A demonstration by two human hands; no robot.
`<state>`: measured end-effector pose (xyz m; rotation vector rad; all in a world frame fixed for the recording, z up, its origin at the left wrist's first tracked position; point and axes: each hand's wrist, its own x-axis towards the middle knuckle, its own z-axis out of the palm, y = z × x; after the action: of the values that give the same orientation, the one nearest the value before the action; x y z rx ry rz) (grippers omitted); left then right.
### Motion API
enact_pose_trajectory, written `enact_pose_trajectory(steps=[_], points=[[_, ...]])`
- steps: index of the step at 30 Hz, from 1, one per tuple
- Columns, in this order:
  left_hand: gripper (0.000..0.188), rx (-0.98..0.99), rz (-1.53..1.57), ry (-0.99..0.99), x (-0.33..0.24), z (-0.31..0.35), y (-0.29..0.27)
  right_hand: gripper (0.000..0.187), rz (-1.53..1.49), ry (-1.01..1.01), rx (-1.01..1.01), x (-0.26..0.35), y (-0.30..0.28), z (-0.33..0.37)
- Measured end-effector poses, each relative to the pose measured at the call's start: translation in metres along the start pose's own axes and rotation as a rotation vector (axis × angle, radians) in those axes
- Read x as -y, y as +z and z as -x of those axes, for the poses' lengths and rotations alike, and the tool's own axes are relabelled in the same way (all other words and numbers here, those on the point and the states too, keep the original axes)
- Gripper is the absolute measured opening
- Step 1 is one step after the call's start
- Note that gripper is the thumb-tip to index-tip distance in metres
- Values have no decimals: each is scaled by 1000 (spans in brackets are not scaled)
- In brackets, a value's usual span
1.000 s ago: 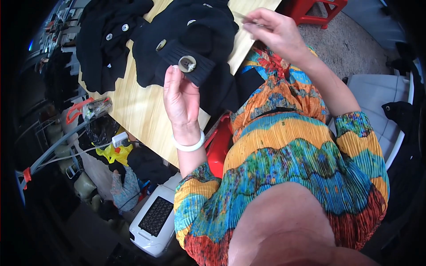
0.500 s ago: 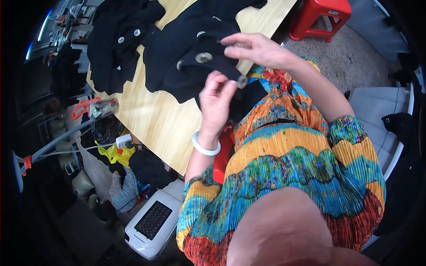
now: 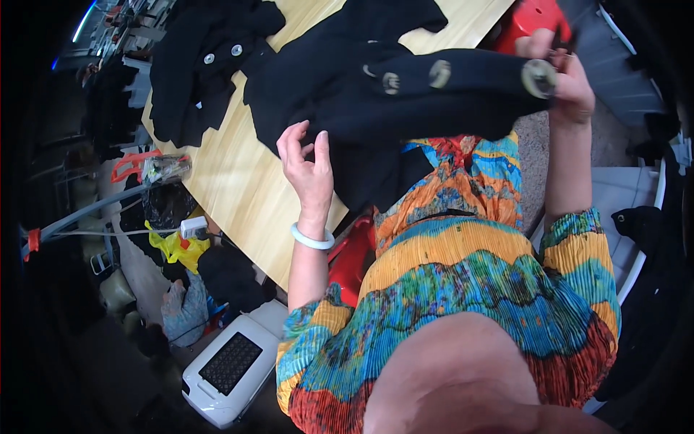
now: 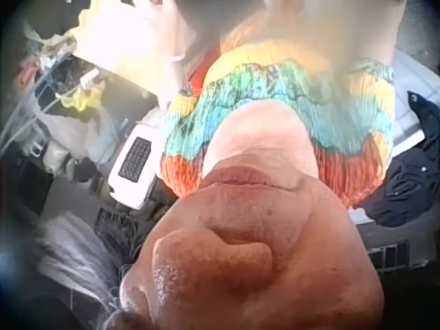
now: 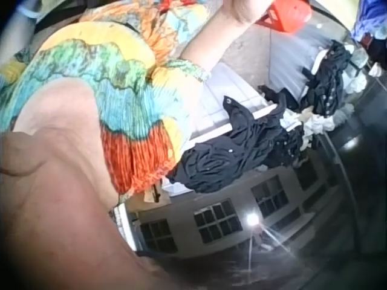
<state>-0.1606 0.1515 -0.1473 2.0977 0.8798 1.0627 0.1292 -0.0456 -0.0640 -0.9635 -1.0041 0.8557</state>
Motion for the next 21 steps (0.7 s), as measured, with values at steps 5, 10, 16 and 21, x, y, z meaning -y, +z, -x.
enact_pose_trajectory(steps=[5,10,16,21], points=[[16,150,42,94,-11,-30,37,24,-476,-292,347,26,16,3],[35,500,33,320,-3,-62,90,21,-439,-351,311,39,31,7],[43,653,-97,737,-26,-78,153,21,-285,-293,719,92,21,16],[23,750,-601,793,8,-111,181,18,-231,-361,671,106,15,28]])
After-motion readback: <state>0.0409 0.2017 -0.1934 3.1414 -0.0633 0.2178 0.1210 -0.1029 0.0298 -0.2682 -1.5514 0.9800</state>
